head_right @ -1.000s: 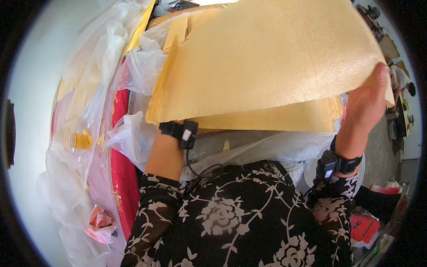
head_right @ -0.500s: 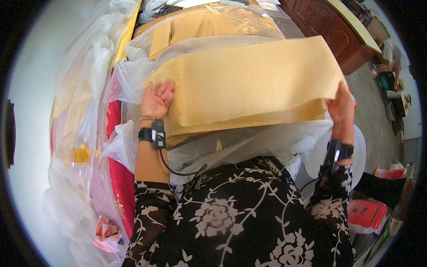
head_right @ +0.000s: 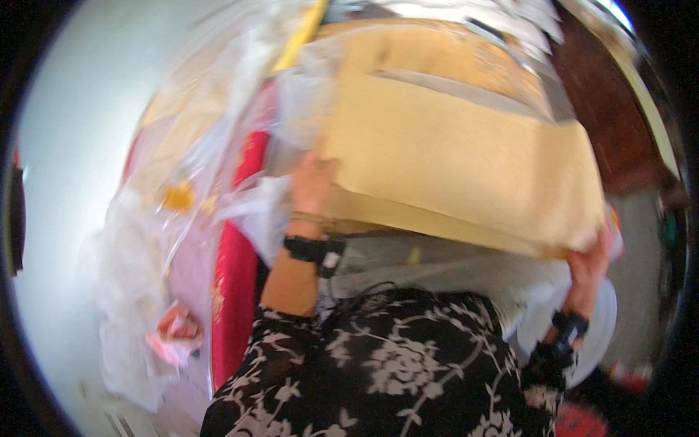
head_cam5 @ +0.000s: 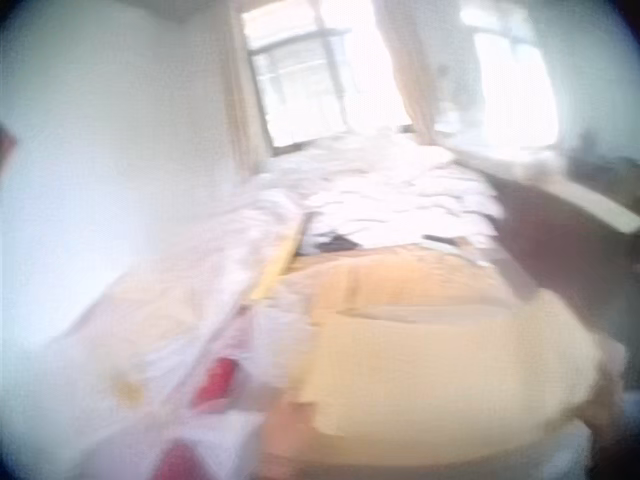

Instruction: The person repeatedly picks up thin, flexible sheets from a large stack, folds them in half, and places them back on the stack. The process is repeated continuously for the duration of the clip.

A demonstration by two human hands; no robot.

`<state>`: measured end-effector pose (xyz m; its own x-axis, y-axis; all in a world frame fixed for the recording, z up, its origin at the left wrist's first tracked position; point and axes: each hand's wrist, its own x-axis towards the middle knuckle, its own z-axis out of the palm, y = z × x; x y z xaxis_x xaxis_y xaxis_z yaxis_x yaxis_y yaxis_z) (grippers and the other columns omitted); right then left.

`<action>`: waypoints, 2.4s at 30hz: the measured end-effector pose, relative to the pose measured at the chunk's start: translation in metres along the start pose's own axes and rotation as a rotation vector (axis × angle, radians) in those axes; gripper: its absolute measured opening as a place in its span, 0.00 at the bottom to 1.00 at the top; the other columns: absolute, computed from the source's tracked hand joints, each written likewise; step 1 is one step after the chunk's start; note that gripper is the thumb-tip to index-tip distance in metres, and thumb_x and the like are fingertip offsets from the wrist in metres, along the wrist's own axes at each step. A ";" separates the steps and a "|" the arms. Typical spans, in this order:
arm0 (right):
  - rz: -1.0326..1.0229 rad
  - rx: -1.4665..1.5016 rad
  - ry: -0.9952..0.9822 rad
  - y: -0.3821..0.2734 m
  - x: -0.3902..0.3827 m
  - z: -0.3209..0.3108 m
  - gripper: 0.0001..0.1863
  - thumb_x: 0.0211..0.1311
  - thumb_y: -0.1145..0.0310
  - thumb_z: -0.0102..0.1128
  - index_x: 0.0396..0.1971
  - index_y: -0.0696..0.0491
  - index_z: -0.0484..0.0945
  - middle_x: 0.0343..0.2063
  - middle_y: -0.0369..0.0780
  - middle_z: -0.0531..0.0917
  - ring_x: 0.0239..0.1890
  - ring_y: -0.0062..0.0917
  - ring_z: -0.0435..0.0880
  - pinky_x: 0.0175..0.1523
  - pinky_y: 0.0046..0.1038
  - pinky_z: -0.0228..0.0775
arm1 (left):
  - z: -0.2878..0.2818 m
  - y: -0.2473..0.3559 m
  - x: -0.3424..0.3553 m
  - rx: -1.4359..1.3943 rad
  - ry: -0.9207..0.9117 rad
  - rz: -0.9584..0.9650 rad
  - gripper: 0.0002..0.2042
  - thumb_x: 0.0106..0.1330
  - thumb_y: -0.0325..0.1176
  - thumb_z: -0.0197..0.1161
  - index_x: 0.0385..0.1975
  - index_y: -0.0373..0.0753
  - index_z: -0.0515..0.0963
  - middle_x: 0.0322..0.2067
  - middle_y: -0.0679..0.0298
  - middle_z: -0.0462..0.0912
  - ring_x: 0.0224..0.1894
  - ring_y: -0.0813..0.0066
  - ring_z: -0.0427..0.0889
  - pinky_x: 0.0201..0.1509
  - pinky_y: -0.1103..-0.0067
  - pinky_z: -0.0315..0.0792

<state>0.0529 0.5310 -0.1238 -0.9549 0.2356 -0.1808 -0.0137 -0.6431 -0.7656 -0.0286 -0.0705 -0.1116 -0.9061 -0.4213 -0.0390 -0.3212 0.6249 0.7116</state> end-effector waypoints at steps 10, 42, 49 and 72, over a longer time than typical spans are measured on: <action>-0.086 -0.524 0.420 -0.046 0.016 -0.066 0.28 0.71 0.52 0.65 0.58 0.61 0.79 0.50 0.42 0.85 0.52 0.28 0.82 0.57 0.29 0.73 | -0.126 -0.007 -0.100 -0.432 0.212 0.365 0.19 0.67 0.32 0.69 0.58 0.41 0.80 0.39 0.54 0.88 0.39 0.63 0.89 0.43 0.70 0.81; -0.853 -1.872 -0.312 0.148 0.012 0.190 0.20 0.77 0.72 0.48 0.63 0.60 0.77 0.67 0.53 0.75 0.70 0.47 0.73 0.74 0.41 0.63 | -0.344 -0.236 0.073 0.503 0.668 -0.526 0.48 0.50 0.62 0.77 0.70 0.44 0.69 0.59 0.54 0.83 0.66 0.52 0.77 0.68 0.57 0.70; -0.854 -1.872 -0.318 0.147 0.013 0.189 0.20 0.78 0.72 0.48 0.64 0.60 0.76 0.67 0.53 0.75 0.70 0.47 0.73 0.74 0.41 0.63 | -0.380 -0.255 -0.007 0.562 0.825 -0.482 0.46 0.49 0.65 0.78 0.64 0.40 0.75 0.51 0.50 0.87 0.54 0.48 0.85 0.58 0.60 0.78; -0.840 -1.897 -0.273 0.148 0.015 0.189 0.21 0.74 0.72 0.49 0.62 0.58 0.78 0.68 0.51 0.75 0.71 0.45 0.73 0.75 0.41 0.63 | -0.354 -0.213 -0.132 1.150 0.777 -0.253 0.27 0.67 0.47 0.69 0.63 0.39 0.77 0.62 0.51 0.80 0.65 0.50 0.78 0.65 0.59 0.72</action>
<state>-0.0196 0.3016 -0.1227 -0.8929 -0.1970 0.4048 -0.2850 0.9434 -0.1694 0.2568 -0.3811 -0.0096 -0.5317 -0.6151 0.5821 -0.8340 0.5000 -0.2334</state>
